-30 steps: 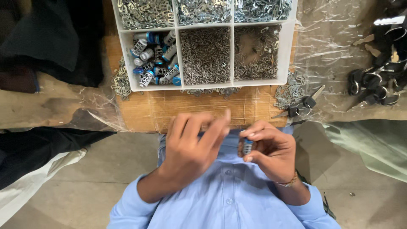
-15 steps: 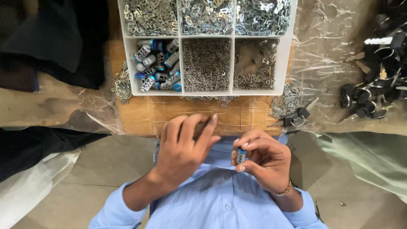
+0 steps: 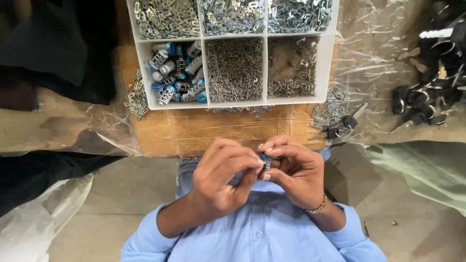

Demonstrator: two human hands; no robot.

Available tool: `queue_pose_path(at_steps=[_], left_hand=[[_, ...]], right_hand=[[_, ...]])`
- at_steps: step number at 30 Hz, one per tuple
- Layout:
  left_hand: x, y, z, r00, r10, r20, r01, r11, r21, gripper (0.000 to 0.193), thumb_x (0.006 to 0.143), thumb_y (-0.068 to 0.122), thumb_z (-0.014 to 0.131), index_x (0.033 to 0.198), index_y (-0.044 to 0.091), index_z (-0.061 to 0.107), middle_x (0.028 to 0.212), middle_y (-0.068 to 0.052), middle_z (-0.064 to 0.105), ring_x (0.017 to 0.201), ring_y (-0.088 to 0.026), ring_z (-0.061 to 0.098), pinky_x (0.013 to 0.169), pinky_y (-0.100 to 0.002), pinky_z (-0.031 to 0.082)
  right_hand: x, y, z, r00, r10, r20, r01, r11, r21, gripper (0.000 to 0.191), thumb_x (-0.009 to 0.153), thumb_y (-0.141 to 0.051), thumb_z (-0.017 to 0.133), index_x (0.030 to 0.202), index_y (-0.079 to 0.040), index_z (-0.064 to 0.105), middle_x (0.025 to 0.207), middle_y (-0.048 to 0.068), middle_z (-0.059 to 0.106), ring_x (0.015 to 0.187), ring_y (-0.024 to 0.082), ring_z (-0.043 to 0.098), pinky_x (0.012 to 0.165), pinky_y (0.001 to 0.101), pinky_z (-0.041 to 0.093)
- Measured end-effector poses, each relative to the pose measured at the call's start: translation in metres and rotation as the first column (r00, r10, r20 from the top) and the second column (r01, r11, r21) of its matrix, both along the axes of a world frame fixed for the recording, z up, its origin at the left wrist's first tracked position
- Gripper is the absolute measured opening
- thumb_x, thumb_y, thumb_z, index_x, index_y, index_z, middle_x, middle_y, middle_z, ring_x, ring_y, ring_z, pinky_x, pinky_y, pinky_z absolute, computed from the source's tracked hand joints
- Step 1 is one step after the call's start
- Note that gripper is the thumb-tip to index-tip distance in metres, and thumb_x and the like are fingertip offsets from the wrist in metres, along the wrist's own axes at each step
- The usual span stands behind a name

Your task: The person assembles small cylindrical key fobs by inserting metal pins into the slots of the fob body. The person handles the fobs and pins by hand, repeatedly picking up components from a divided tray and inserting them into the fob.

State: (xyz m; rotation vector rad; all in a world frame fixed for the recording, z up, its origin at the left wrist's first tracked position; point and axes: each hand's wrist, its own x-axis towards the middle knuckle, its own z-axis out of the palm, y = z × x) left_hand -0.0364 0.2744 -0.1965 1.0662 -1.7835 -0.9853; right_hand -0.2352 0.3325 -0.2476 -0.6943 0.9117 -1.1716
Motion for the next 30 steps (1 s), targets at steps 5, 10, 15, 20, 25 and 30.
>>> queue_pose_path(at_steps=[5, 10, 15, 20, 25, 30], left_hand=[[0.003, -0.005, 0.005, 0.951, -0.141, 0.275, 0.196, 0.963, -0.185, 0.037, 0.076, -0.002, 0.081, 0.111, 0.003, 0.069, 0.11, -0.009, 0.066, 0.097, -0.03, 0.061, 0.083, -0.04, 0.054], [0.014, 0.006, 0.002, 0.962, -0.214, 0.171, 0.199, 0.975, 0.097, 0.035, 0.074, -0.001, 0.08, 0.105, 0.013, 0.074, 0.094, -0.004, 0.059, 0.087, -0.02, 0.058, 0.077, -0.03, 0.048], [-0.002, 0.015, 0.003, 0.949, 0.003, -0.314, 0.245, 0.616, 0.749, 0.028, 0.085, 0.004, 0.081, 0.109, 0.004, 0.067, 0.089, -0.004, 0.058, 0.078, -0.015, 0.056, 0.068, -0.023, 0.049], [-0.005, 0.006, 0.003, 0.939, -0.03, 0.344, 0.054, 0.997, -0.06, 0.022, 0.088, 0.005, 0.084, 0.107, 0.008, 0.072, 0.095, -0.005, 0.061, 0.083, -0.019, 0.06, 0.073, -0.032, 0.047], [0.001, 0.003, -0.004, 0.857, 0.062, 0.511, 0.055, 0.976, -0.212, 0.028, 0.09, 0.002, 0.08, 0.117, 0.009, 0.076, 0.098, -0.005, 0.062, 0.09, -0.024, 0.059, 0.081, -0.039, 0.046], [0.007, 0.006, -0.001, 0.82, 0.059, 0.57, 0.049, 0.984, -0.172, 0.027, 0.089, 0.007, 0.079, 0.114, 0.012, 0.074, 0.104, -0.003, 0.067, 0.094, -0.024, 0.06, 0.086, -0.041, 0.044]], right_hand=[[0.0, 0.001, 0.008, 0.997, 0.005, -0.078, -0.002, 0.999, 0.038, 0.034, 0.086, 0.015, 0.075, 0.119, 0.005, 0.071, 0.128, 0.018, 0.061, 0.111, 0.022, 0.07, 0.093, 0.0327, 0.065], [-0.002, 0.006, 0.007, 0.989, 0.137, -0.046, -0.138, 0.99, -0.009, 0.035, 0.086, 0.012, 0.08, 0.119, 0.004, 0.073, 0.123, 0.014, 0.064, 0.114, 0.019, 0.067, 0.093, 0.028, 0.064], [-0.021, 0.015, 0.005, 0.984, 0.151, -0.094, -0.161, 0.982, -0.101, 0.033, 0.084, 0.01, 0.084, 0.115, 0.003, 0.075, 0.118, 0.014, 0.068, 0.107, 0.019, 0.069, 0.087, 0.0246, 0.059], [-0.031, 0.031, 0.006, 0.996, -0.031, 0.083, 0.03, 0.999, 0.02, 0.036, 0.084, 0.013, 0.081, 0.117, 0.003, 0.071, 0.123, 0.02, 0.064, 0.1, 0.023, 0.072, 0.083, 0.0344, 0.067], [-0.032, 0.036, 0.0, 0.989, -0.059, 0.137, 0.053, 0.997, 0.054, 0.038, 0.084, 0.015, 0.08, 0.119, 0.005, 0.068, 0.124, 0.021, 0.061, 0.102, 0.025, 0.071, 0.084, 0.0384, 0.068], [-0.027, 0.027, -0.002, 0.993, -0.05, 0.107, 0.048, 0.999, 0.017, 0.04, 0.082, 0.016, 0.08, 0.118, 0.004, 0.068, 0.126, 0.021, 0.06, 0.102, 0.026, 0.071, 0.082, 0.037, 0.068]])
